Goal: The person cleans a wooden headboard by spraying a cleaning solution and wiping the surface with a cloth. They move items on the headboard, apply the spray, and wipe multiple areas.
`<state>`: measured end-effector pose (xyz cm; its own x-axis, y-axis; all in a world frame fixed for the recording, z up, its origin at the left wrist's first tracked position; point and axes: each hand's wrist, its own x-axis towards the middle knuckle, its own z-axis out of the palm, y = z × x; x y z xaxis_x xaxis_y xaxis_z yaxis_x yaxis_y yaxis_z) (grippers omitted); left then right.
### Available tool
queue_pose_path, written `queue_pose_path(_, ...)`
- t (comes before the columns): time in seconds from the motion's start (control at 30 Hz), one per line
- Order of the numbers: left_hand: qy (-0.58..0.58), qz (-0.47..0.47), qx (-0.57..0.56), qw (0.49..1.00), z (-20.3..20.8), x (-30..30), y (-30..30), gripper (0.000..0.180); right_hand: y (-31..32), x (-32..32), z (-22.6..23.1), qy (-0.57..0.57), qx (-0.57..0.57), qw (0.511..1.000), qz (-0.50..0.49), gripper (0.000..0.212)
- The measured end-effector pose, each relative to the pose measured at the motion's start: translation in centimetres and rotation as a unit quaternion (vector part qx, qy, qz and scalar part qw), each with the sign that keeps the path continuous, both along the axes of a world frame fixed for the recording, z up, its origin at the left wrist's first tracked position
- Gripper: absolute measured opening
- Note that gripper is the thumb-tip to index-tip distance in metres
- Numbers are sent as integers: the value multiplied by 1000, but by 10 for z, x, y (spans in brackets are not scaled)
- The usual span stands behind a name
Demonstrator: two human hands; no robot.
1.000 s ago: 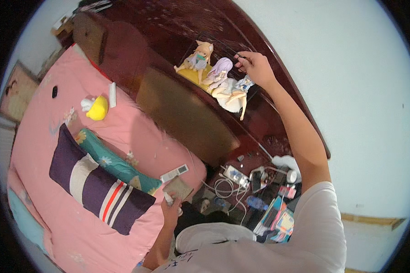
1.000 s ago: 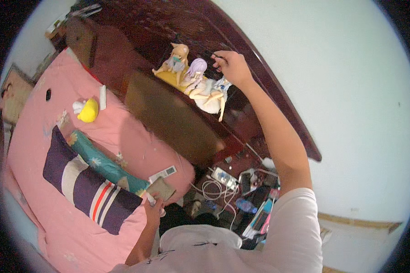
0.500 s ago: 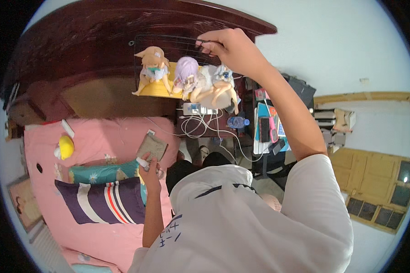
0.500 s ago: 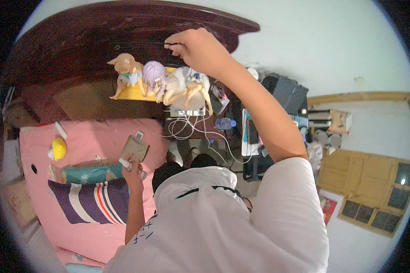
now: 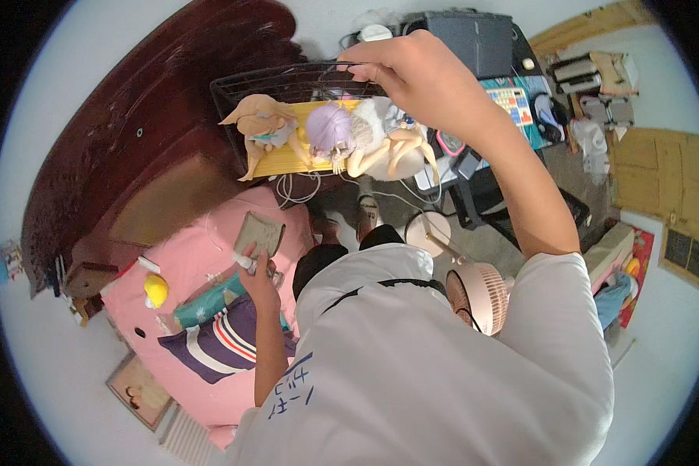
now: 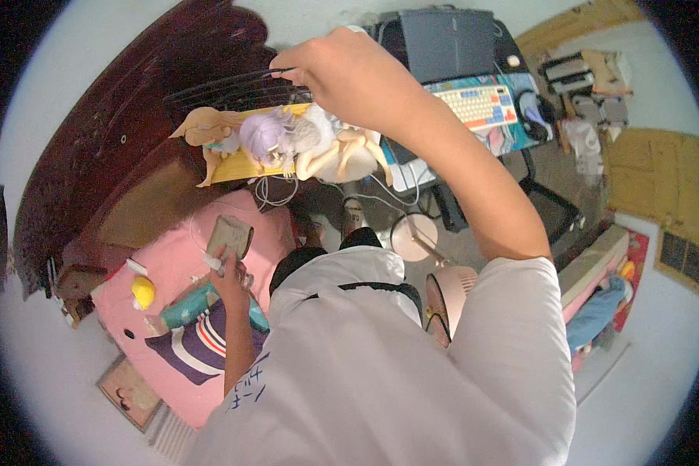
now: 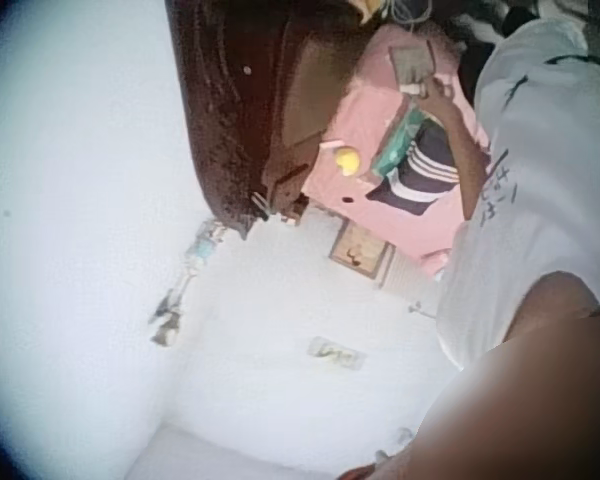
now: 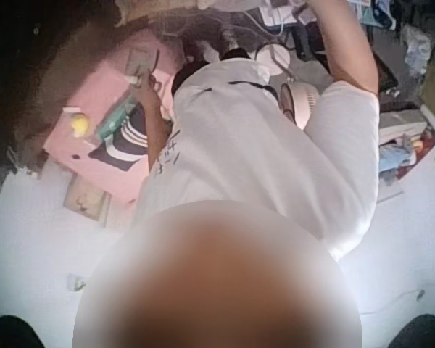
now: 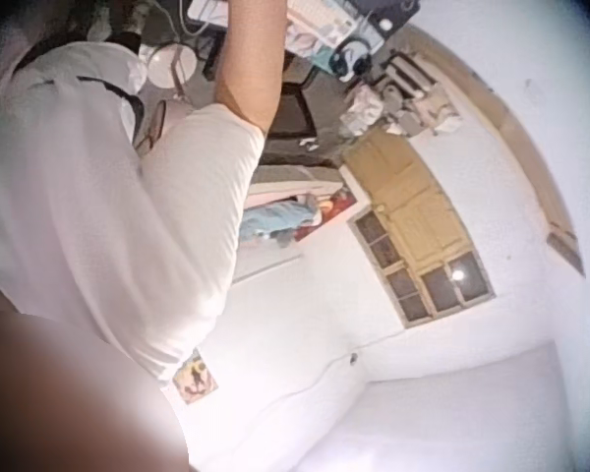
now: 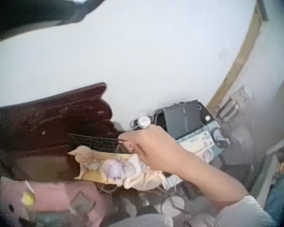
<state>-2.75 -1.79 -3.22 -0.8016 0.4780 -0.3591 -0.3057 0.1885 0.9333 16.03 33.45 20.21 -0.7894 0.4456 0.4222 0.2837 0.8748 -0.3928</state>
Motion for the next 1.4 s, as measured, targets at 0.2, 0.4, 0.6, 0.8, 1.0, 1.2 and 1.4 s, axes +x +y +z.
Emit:
queue_pose_path(0.2, 15, -50, -27, 998, 15, 44, 33, 32, 0, 121, -15, 16, -37, 994, -100, 21)
queue_pose_path(0.4, 30, -137, -35, 990, 16, 74, 70, 32, 0, 244, -22, 14, -13, 978, -210, 26)
queue_pose_path(0.6, 29, -198, -84, 976, 18, 91, 92, 32, -18, 345, -43, -13, -115, 911, -396, 24)
queue_pose_path(0.8, 48, -225, -93, 969, 12, 102, 111, 34, -50, 431, -105, 112, -200, 817, -530, 24)
queue_pose_path(1.0, 46, -242, -104, 964, 9, 107, 112, 35, -70, 488, -197, 170, -260, 733, -605, 26)
queue_pose_path(1.2, 31, -243, -122, 962, 12, 120, 114, 33, -61, 508, -278, 212, -254, 651, -683, 28)
queue_pose_path(1.4, 44, -262, -122, 956, 2, 124, 113, 31, -40, 538, -385, 190, -254, 557, -767, 26)
